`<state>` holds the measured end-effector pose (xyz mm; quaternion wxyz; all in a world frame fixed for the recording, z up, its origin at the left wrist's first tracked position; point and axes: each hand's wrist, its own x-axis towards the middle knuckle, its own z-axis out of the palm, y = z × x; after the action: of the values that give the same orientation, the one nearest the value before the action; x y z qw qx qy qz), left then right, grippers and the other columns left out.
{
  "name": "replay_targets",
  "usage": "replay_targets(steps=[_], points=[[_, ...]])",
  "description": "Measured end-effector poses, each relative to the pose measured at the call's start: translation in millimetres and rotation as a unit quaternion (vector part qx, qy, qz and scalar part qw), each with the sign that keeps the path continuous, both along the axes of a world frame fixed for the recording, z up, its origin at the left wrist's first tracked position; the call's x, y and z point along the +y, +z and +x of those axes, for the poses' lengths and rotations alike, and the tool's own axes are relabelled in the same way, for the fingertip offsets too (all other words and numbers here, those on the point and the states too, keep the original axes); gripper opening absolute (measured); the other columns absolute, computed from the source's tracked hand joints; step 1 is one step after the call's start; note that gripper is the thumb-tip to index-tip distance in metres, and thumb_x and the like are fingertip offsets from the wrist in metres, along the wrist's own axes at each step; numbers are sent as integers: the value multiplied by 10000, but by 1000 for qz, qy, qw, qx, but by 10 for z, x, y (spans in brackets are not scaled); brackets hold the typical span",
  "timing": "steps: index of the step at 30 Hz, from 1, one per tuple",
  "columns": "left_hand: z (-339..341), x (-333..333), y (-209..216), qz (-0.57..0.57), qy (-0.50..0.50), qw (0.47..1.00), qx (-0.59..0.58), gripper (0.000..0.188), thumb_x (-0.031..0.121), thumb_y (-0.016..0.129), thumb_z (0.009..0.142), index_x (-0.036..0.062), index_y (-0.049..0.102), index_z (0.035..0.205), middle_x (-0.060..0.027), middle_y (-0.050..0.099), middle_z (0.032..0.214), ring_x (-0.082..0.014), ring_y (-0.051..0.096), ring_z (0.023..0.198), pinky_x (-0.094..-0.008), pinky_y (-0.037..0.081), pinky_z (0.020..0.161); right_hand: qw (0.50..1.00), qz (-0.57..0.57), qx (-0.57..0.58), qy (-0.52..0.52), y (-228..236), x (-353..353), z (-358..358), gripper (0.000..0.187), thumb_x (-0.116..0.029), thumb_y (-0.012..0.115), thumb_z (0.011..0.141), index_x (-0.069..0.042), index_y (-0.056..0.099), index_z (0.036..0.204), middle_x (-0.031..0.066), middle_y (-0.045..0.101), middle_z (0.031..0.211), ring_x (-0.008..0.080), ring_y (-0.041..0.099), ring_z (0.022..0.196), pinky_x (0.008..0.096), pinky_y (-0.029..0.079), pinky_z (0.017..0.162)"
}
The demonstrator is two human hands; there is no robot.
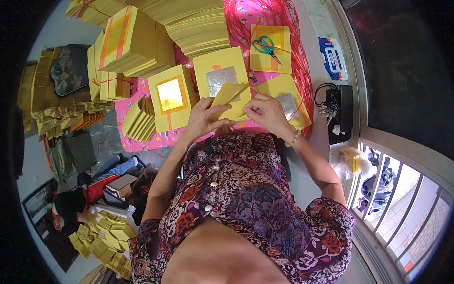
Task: Inspecting and organizing stacks of yellow ritual paper sheets.
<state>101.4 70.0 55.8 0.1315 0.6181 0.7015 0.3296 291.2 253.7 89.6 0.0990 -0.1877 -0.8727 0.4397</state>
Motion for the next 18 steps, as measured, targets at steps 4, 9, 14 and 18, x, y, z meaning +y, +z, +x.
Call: replay_targets(steps=[4, 9, 14, 18], points=[[2, 5, 9, 2, 0, 1000, 4, 485, 413, 825, 737, 197, 725, 1159, -87, 606, 1008, -280, 551, 846, -392, 483, 760, 998, -45, 2, -41, 27, -76, -35, 130, -149, 734, 851, -23, 703, 850, 70, 602, 731, 194, 606, 674, 330, 481, 623], [60, 9, 21, 3, 11, 1000, 10, 484, 439, 820, 734, 202, 727, 1145, -81, 605, 1016, -280, 564, 881, -398, 486, 780, 996, -62, -27, -57, 14, -136, -104, 135, -140, 727, 861, -13, 683, 852, 73, 599, 739, 183, 598, 663, 325, 475, 613], [60, 24, -3, 15, 16, 1000, 11, 503, 394, 851, 710, 193, 729, 1155, -89, 611, 1020, -283, 559, 856, -396, 490, 759, 995, -72, 25, -61, 45, -156, -141, 159, -156, 732, 868, -8, 678, 858, 80, 600, 756, 219, 604, 677, 345, 483, 635], [47, 14, -3, 6, 12, 1000, 16, 497, 368, 850, 715, 204, 725, 1167, -87, 608, 1033, -283, 561, 864, -397, 492, 764, 994, 93, -5, 64, 17, 154, -7, 225, -190, 779, 794, -43, 668, 923, 70, 603, 899, 273, 610, 868, 383, 501, 758]])
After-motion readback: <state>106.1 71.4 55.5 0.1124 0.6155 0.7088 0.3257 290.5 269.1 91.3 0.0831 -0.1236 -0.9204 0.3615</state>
